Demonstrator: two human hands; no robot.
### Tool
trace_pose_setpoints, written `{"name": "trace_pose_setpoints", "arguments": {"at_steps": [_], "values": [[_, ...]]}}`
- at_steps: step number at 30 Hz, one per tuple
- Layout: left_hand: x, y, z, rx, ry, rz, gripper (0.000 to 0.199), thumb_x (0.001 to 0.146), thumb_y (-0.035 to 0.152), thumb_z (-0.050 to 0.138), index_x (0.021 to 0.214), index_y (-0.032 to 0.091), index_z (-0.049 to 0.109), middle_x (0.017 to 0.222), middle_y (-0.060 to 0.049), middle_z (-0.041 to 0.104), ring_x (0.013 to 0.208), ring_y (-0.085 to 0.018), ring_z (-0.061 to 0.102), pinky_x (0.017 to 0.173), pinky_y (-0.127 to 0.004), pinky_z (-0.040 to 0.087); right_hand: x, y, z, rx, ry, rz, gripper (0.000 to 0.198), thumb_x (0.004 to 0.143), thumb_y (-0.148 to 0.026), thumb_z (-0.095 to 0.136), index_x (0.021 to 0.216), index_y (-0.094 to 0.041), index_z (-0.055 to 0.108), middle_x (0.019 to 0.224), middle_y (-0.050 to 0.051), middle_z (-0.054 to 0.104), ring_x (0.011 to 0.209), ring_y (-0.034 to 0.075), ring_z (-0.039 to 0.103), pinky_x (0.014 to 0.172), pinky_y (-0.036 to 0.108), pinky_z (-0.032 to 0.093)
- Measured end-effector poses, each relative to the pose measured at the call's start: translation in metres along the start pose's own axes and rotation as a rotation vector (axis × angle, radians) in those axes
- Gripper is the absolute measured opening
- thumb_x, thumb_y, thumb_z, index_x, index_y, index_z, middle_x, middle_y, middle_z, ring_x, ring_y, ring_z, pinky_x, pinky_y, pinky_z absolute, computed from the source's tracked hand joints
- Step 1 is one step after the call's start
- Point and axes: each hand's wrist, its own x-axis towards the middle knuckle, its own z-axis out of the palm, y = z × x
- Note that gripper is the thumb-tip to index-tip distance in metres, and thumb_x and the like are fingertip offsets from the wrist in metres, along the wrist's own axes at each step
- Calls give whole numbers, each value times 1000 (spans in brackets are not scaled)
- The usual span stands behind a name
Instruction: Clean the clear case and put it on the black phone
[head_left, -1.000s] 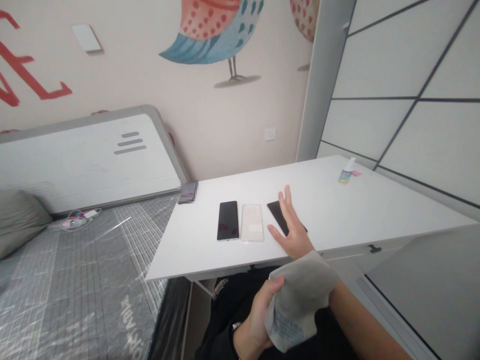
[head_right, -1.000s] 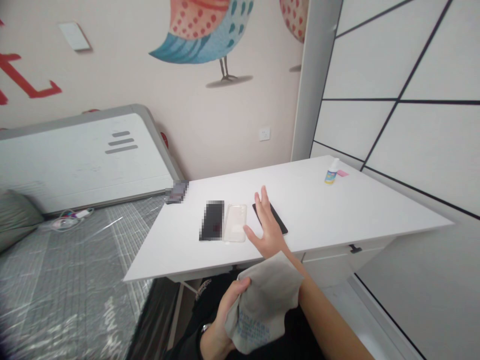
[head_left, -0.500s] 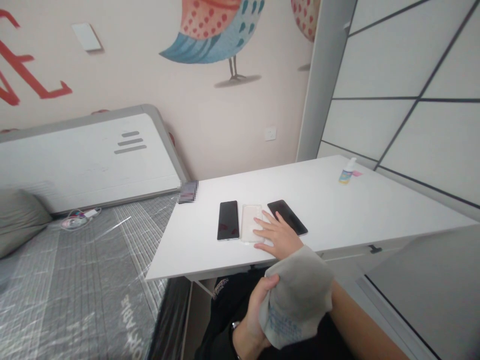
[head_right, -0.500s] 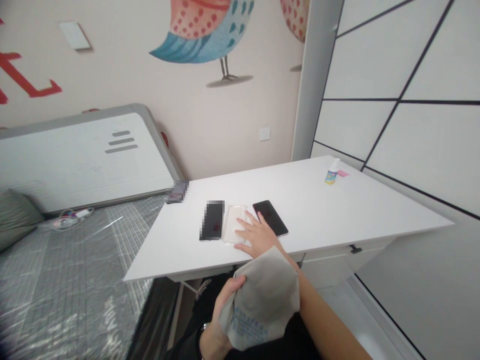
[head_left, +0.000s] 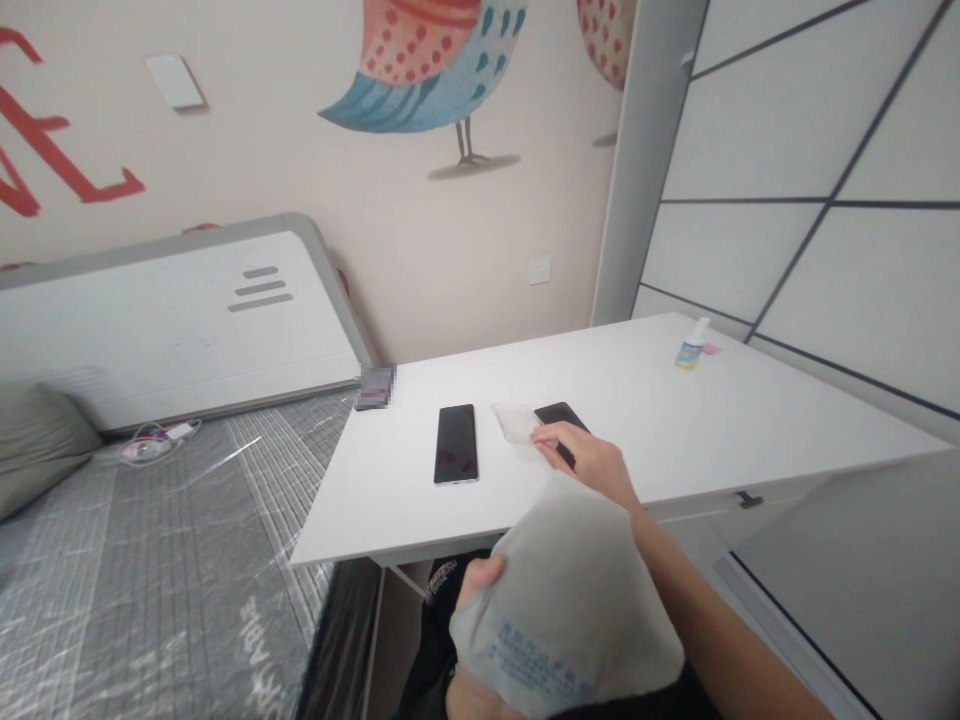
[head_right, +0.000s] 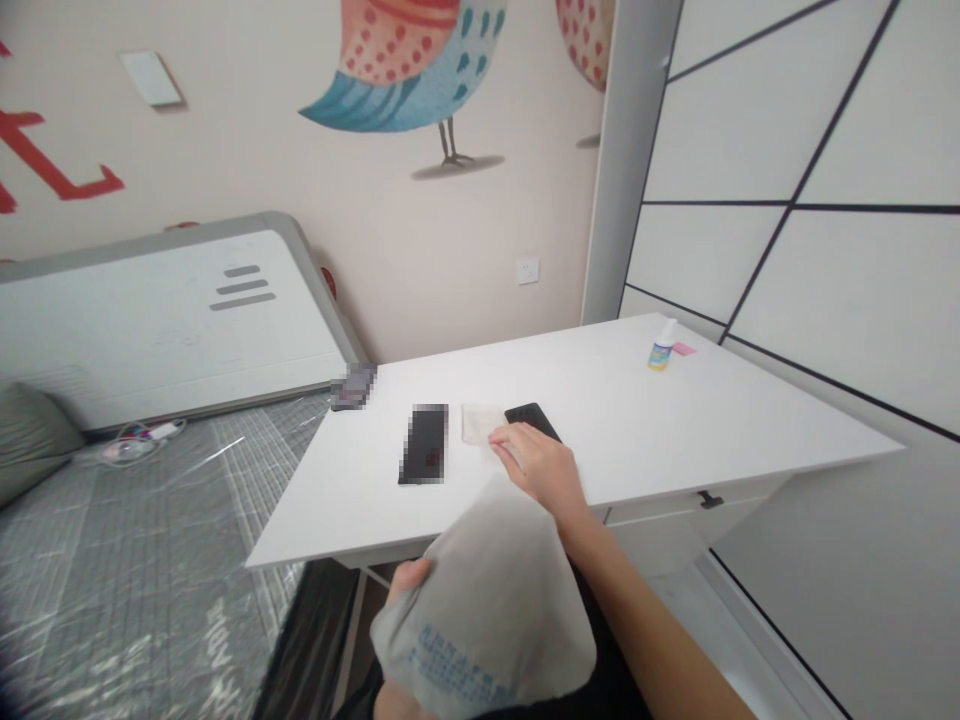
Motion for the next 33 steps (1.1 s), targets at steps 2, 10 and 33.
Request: {"name": "trace_pose_setpoints", "arguments": {"at_steps": [2, 10, 33], "values": [[-3, 11, 2, -30, -98, 18, 35, 90, 41, 66, 106, 17, 85, 108, -7, 84, 115, -36, 75, 117, -44, 46, 3, -6, -11, 29, 116, 25, 17, 104, -24, 54, 96, -23, 69, 102, 7, 82, 94, 23, 79, 80, 35, 63], [17, 35, 7, -57, -336, 170, 70, 106, 62, 27, 134, 15, 71, 138, -9, 73, 133, -28, 64, 127, -45, 29, -7, -52, -56, 167, 6, -275, 10, 102, -17, 57, 102, -24, 64, 108, 2, 81, 106, 15, 77, 111, 33, 52], [38, 10, 17, -105, 216, 320, 53, 103, 56, 37, 107, 31, 83, 132, -1, 77, 158, -20, 33, 131, -39, 27, -66, -96, 2, -129, -435, -155, 77, 105, -32, 40, 167, -11, -1, 175, 15, 13, 161, 33, 18, 124, 60, 38]]}}
